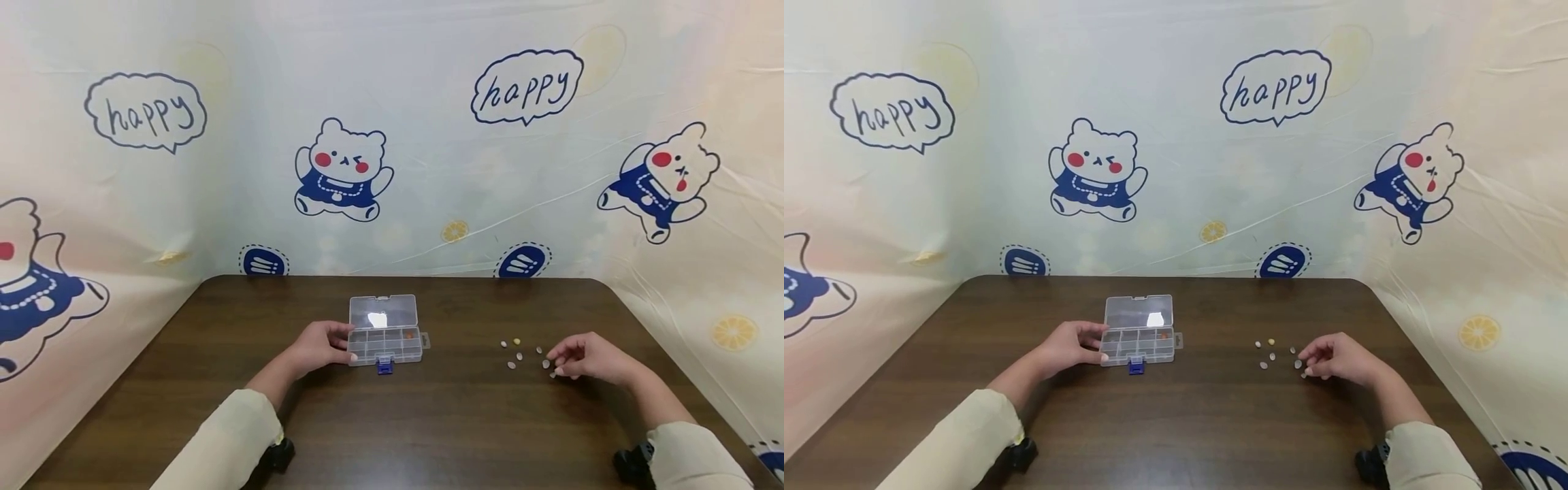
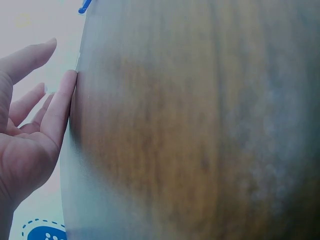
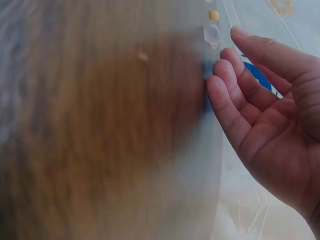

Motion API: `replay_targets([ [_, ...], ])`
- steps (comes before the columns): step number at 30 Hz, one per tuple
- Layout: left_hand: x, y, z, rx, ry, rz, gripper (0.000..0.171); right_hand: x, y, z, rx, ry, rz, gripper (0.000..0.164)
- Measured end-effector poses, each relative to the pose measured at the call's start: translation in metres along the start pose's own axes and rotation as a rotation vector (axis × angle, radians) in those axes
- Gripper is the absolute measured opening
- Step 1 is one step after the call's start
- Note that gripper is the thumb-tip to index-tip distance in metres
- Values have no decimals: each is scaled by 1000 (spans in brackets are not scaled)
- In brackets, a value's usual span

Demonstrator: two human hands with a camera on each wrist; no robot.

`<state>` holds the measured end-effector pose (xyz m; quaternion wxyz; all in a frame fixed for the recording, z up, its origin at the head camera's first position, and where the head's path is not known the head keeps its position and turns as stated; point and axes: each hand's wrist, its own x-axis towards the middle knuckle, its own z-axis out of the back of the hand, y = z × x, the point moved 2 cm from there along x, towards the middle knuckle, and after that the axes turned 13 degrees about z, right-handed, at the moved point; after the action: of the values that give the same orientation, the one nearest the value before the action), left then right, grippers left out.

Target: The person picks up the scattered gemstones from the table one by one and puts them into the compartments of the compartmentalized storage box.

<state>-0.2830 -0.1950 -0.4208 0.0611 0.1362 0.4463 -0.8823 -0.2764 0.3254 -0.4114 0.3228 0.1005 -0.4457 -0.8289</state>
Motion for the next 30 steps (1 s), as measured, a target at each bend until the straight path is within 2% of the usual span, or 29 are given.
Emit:
replay_targets([
  [9,0,0,-2,-1,6,10,63,-1,-1,-4,42,19,5,22],
  [22,-2,1,-1,-2,2,22,62,1,-2,-7,22,53,-29,21],
  [30,2,1,-1,-4,-5,17,62,3,-2,-8,22,63,-47,22],
])
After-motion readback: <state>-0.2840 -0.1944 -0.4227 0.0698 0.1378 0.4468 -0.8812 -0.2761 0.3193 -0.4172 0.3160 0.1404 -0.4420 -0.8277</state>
